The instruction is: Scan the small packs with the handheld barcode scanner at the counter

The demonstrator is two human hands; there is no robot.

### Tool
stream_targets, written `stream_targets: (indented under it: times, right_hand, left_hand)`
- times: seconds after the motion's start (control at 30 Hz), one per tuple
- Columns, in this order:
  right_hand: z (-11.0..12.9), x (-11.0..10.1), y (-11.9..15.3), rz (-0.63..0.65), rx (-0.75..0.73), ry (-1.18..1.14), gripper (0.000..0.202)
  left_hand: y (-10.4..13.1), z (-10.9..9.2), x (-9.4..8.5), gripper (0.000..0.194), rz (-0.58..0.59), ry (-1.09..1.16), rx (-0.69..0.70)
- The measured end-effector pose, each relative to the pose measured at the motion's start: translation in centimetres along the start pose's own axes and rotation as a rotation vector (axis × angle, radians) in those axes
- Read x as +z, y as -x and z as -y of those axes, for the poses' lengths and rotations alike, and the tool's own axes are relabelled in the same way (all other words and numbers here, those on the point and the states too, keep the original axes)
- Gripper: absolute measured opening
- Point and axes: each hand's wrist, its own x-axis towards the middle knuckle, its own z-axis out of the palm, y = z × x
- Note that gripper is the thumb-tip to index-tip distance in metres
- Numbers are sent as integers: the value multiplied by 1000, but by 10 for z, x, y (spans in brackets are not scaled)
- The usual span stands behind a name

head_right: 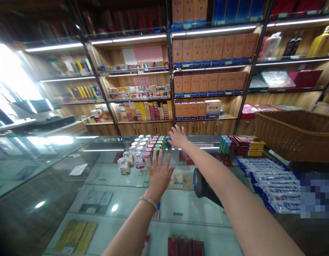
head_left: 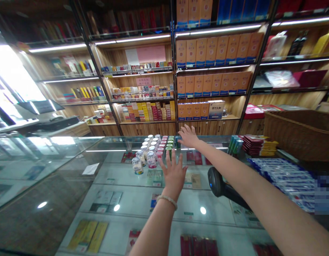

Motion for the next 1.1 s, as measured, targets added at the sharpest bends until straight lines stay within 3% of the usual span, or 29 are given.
stream_targets:
  times: [0.1, 0.2, 0.43, 0.67, 0.87, 1.1]
  right_hand:
    - [0, -4, 10, -7, -13, 15, 77]
    - [0, -8, 23, -16, -37, 28, 84]
    - [0, -21, 51, -23, -33, 48, 79]
    - [-9, -55, 87, -63, 4, 37, 71]
    - [-20, -80, 130, -93, 14, 57, 67]
    - [-33, -90, 170, -187, 19, 91, 63]
  left_hand:
    - [0, 0, -1, 60, -9, -8, -2]
    - [-2, 0, -1, 61, -18, -12, -1]
    - [-5, -1, -4, 60, -14, 7, -9]
    - [-8, -3, -12, 55, -65, -5, -5]
    - [-13, -13, -30, 52, -117, 15, 1]
    - [-17, -35, -51, 53, -126, 13, 15]
